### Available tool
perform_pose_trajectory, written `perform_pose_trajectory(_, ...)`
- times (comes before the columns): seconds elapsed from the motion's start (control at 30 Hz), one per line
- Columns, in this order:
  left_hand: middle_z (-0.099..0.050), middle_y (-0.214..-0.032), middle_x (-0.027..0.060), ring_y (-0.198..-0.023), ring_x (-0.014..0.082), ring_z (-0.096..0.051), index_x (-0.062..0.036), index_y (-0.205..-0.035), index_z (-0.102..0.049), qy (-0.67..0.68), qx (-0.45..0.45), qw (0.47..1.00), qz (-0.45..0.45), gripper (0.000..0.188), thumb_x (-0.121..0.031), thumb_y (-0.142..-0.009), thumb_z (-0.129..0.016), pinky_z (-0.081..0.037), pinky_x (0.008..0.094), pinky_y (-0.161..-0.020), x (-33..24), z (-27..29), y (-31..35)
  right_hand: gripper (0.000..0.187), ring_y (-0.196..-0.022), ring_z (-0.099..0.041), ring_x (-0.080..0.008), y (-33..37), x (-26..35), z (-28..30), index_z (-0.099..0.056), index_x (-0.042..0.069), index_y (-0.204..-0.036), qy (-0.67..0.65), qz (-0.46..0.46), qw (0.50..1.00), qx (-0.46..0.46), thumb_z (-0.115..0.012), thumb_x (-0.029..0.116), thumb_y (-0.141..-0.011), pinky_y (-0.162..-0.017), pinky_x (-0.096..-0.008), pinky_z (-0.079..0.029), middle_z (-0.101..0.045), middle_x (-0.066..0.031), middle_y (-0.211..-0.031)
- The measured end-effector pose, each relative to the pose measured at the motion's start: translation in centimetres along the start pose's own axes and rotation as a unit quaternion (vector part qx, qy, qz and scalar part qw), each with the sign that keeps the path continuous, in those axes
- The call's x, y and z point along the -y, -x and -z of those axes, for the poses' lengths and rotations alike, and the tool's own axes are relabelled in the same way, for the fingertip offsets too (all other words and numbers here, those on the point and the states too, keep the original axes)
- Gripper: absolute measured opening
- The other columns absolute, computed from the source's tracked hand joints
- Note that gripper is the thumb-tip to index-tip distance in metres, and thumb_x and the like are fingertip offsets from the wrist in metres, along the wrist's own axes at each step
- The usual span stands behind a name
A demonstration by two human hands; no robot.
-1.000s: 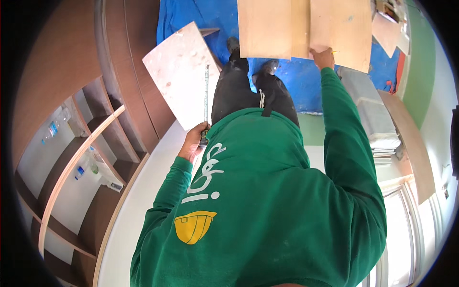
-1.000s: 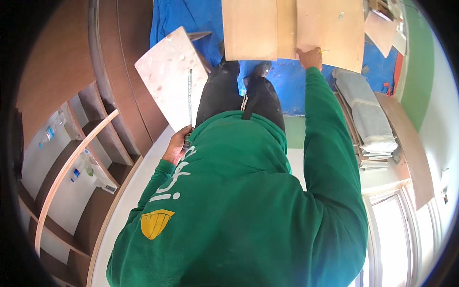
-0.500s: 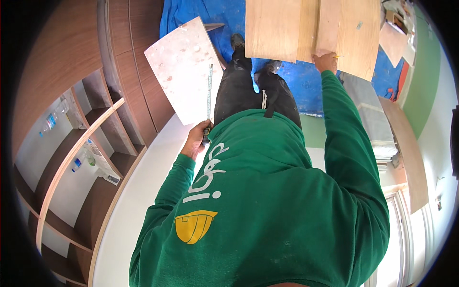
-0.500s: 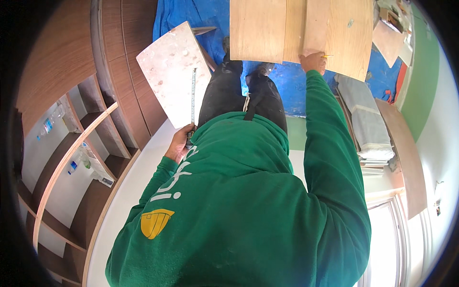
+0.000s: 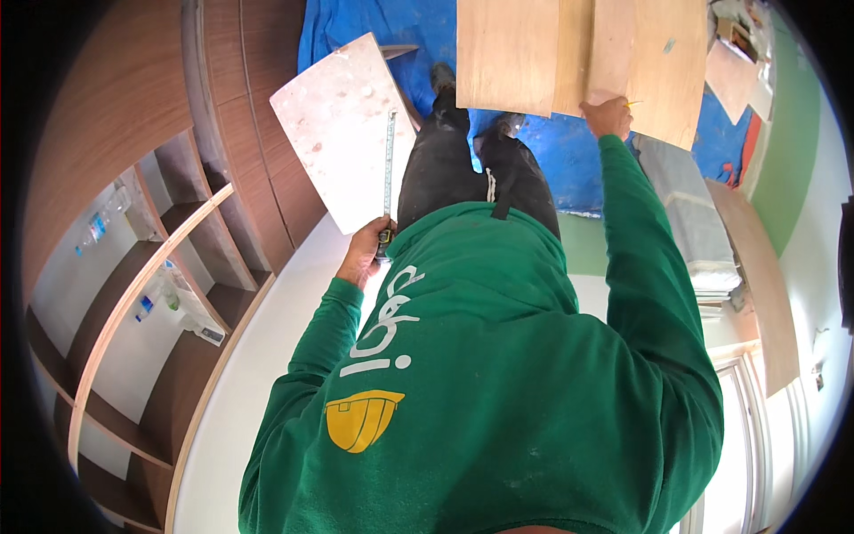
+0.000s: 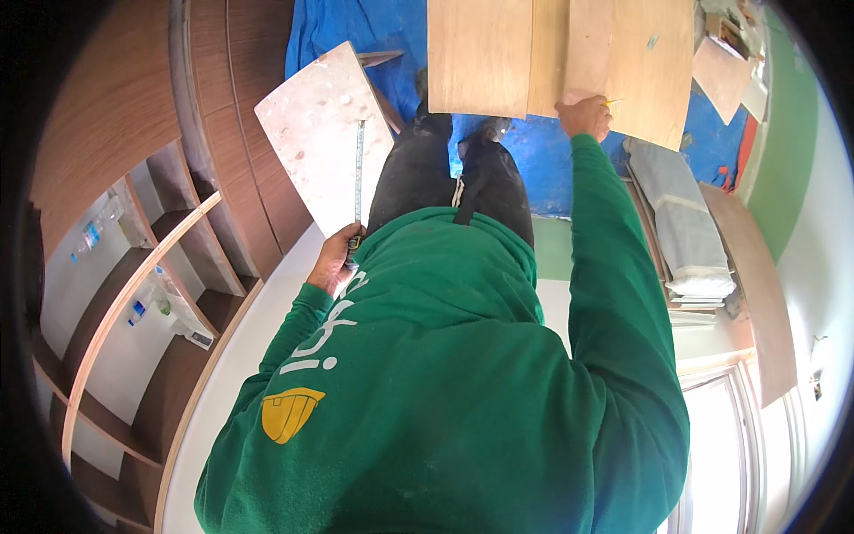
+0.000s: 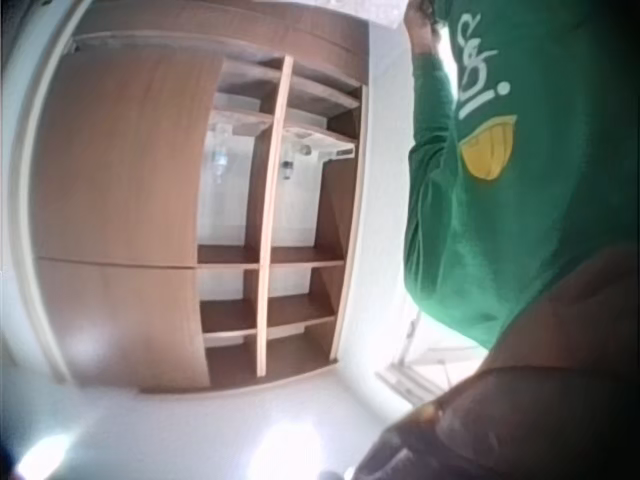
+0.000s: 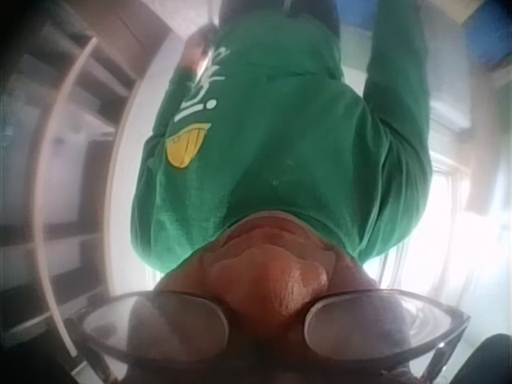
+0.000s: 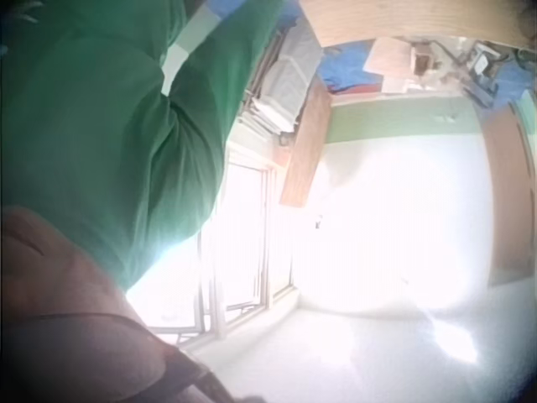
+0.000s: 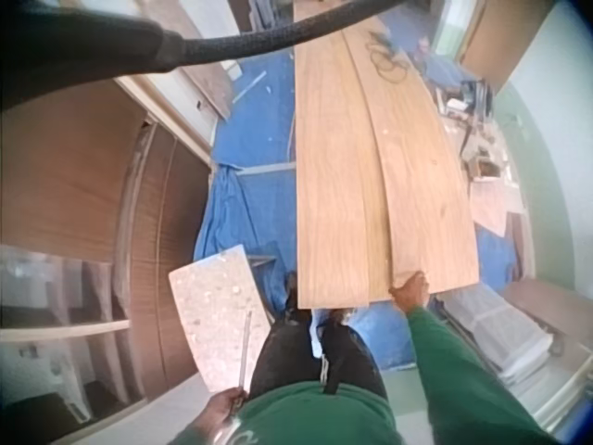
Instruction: The person measures a wall and a large wooden panel using a tape measure and pencil. They then use a power drill to fasten a wooden trim piece to the panel. The person continues to measure and mark the panel for further assembly.
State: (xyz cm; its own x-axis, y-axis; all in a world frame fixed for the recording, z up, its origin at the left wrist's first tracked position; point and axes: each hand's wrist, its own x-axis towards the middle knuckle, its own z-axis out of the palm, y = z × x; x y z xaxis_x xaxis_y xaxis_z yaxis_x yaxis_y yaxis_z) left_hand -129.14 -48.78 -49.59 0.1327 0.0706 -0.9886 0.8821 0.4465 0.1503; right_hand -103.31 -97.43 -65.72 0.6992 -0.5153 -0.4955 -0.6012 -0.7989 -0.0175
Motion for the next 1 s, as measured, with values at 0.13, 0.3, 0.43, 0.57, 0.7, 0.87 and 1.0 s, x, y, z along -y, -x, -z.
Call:
perform_pose_trajectory(0.13,-0.063,-0.071,0.0011,-0.058,0.0126,-0.057,-0.0078,-0.091,-0.068,0.004,-0.001,1.000,-0.001,0.030,-0.031,-0.108,-0.060,-0.046,0.0285,-0.053,0.6,0.2,-1.4,0.090,-0.122,-0.065,-0.0433,3.3,1.7,1.1,-0.057,-0.009,-0.128,0.008,0.031,0.999,-0.034,-0.085,0.053,-0.070,-0.104,-0.0503,-0.053,-0.067,-0.0284,-0.127)
perform_pose_trajectory(0.3,-0.060,-0.068,0.0008,-0.054,0.0125,-0.055,-0.0084,-0.092,-0.067,-0.041,0.021,0.999,-0.005,0.030,-0.032,-0.108,-0.058,-0.044,0.0276,-0.050,0.5,0.3,-3.0,0.089,-0.114,-0.069,-0.0435,6.9,5.6,-0.2,-0.059,-0.009,-0.124,-0.030,0.058,0.997,-0.044,-0.083,0.056,-0.068,-0.098,-0.0519,-0.056,-0.070,-0.0275,-0.120)
perform_pose_trajectory(0.43,-0.060,-0.068,0.0011,-0.053,0.0121,-0.056,-0.0083,-0.092,-0.067,-0.034,0.007,0.999,-0.016,0.030,-0.031,-0.109,-0.057,-0.044,0.0274,-0.049,0.4,0.0,-3.2,0.085,-0.106,-0.070,-0.0460,10.3,9.2,-1.7,-0.060,-0.010,-0.118,-0.071,0.114,0.989,-0.063,-0.082,0.053,-0.066,-0.094,-0.0535,-0.056,-0.071,-0.0281,-0.111)
perform_pose_trajectory(0.57,-0.060,-0.068,0.0014,-0.053,0.0119,-0.056,-0.0080,-0.092,-0.067,-0.013,0.013,1.000,-0.016,0.031,-0.032,-0.109,-0.057,-0.045,0.0273,-0.050,0.9,0.8,-3.7,0.086,-0.108,-0.067,-0.0466,12.8,11.5,-2.8,-0.058,-0.008,-0.122,-0.087,0.109,0.989,-0.054,-0.084,0.051,-0.064,-0.096,-0.0558,-0.052,-0.069,-0.0284,-0.112)
perform_pose_trajectory(0.7,-0.060,-0.067,0.0018,-0.052,0.0124,-0.055,-0.0078,-0.091,-0.067,0.003,0.011,1.000,-0.010,0.033,-0.033,-0.110,-0.057,-0.045,0.0279,-0.049,0.9,1.1,-3.8,0.091,-0.116,-0.062,-0.0460,13.9,11.7,-4.2,-0.053,-0.006,-0.128,-0.083,0.108,0.989,-0.060,-0.087,0.050,-0.063,-0.100,-0.0562,-0.050,-0.065,-0.0276,-0.120)
perform_pose_trajectory(0.87,-0.060,-0.068,0.0007,-0.053,0.0122,-0.055,-0.0079,-0.093,-0.067,0.023,0.022,0.999,0.000,0.029,-0.032,-0.107,-0.061,-0.044,0.0279,-0.047,0.2,1.2,-3.8,0.095,-0.123,-0.058,-0.0442,14.6,12.7,-5.7,-0.050,-0.005,-0.132,-0.071,0.079,0.994,-0.032,-0.086,0.050,-0.064,-0.102,-0.0548,-0.048,-0.060,-0.0263,-0.128)
perform_pose_trajectory(1.0,-0.059,-0.067,0.0005,-0.052,0.0118,-0.055,-0.0073,-0.094,-0.067,0.021,0.025,0.999,0.007,0.027,-0.031,-0.106,-0.063,-0.045,0.0271,-0.047,-0.1,1.4,-4.2,0.097,-0.127,-0.056,-0.0444,14.8,13.6,-6.4,-0.049,-0.005,-0.137,-0.045,0.067,0.996,-0.040,-0.084,0.052,-0.066,-0.106,-0.0549,-0.046,-0.059,-0.0274,-0.131)
